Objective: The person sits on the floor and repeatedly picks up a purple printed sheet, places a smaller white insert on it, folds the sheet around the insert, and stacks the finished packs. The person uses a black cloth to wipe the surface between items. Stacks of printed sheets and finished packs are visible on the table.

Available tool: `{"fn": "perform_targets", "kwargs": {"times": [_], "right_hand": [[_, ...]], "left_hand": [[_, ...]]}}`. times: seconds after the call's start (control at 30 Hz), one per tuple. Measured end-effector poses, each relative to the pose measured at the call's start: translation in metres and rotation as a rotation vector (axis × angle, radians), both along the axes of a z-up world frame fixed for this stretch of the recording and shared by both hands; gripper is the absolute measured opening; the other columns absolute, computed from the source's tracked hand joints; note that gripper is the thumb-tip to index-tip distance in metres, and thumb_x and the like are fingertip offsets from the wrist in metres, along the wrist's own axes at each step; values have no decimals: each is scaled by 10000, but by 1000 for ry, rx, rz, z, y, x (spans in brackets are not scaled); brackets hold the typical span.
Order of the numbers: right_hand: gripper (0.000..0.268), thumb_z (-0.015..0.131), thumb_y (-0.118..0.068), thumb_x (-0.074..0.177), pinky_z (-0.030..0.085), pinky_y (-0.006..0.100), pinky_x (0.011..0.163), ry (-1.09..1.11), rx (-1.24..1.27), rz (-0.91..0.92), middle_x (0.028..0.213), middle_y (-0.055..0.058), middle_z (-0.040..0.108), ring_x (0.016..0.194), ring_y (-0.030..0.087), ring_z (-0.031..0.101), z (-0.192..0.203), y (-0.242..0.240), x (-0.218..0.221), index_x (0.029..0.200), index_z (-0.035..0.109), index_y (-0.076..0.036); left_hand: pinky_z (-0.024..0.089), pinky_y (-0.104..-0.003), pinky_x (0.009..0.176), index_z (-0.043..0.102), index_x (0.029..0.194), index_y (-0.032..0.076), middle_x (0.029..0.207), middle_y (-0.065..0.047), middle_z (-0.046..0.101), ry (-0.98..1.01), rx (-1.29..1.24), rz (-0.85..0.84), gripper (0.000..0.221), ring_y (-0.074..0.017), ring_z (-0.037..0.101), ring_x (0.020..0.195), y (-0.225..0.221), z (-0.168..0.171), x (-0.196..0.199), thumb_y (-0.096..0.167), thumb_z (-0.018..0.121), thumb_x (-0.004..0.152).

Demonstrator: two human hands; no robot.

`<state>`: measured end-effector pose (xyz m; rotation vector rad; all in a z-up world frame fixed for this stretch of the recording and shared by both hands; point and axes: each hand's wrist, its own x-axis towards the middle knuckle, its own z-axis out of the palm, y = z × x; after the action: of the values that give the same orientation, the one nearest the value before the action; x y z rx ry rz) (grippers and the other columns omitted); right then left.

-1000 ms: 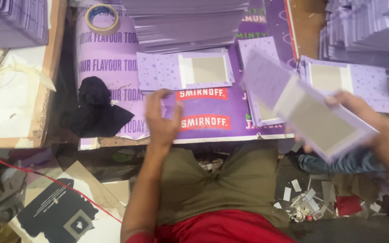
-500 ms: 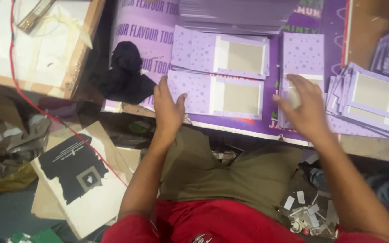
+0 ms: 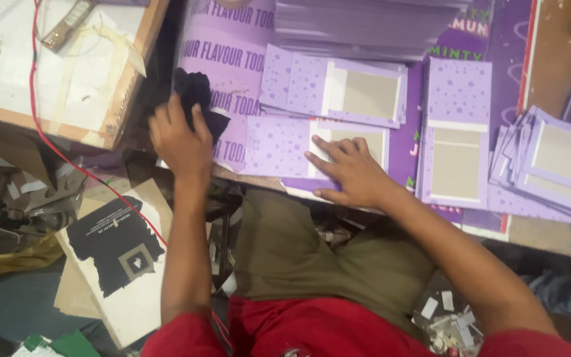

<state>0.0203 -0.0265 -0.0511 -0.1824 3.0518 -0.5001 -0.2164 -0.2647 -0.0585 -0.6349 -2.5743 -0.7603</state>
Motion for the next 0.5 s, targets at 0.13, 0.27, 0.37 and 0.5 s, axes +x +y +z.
{"fn": "perform_targets", "kwargs": {"times": [0.13, 0.27, 0.37, 0.5], "right_hand": [[661, 705, -454, 851, 317, 511, 1100, 129, -234, -31, 1492, 142, 558, 1233, 343, 510, -9, 13, -3, 1383, 620, -70], [475, 798, -237, 717, 468, 421, 1077, 74, -426, -193, 1258, 81, 704, 1228, 311, 535, -16, 23, -4, 1161, 772, -71], [449, 855, -240, 699, 469, 445, 1070, 107, -408, -181, 1230, 95, 700, 1265, 328, 517, -18, 28, 1, 1090, 784, -31], [566, 843, -301, 789, 444, 449, 1091, 82, -373, -111, 1348, 133, 651, 1261, 347, 494, -17, 21, 6, 1236, 705, 19]], "left_hand": [[561, -412, 707, 642, 1090, 190, 855, -136, 742, -188, 114, -265, 247, -312, 731, 778, 46, 24, 91, 343, 758, 934], [443, -596, 865, 623, 1231, 160, 1344, -181, 589, 62, -41, -491, 485, -375, 553, 1185, 97, -1, 136, 340, 736, 795], [420, -561, 875, 612, 1349, 151, 1430, -132, 550, -47, -31, -657, 504, -334, 523, 1226, 113, -27, 134, 231, 733, 866], [435, -519, 818, 690, 1197, 247, 1242, -86, 607, -102, -198, -555, 417, -315, 559, 1130, 88, -27, 107, 141, 723, 795]]}}
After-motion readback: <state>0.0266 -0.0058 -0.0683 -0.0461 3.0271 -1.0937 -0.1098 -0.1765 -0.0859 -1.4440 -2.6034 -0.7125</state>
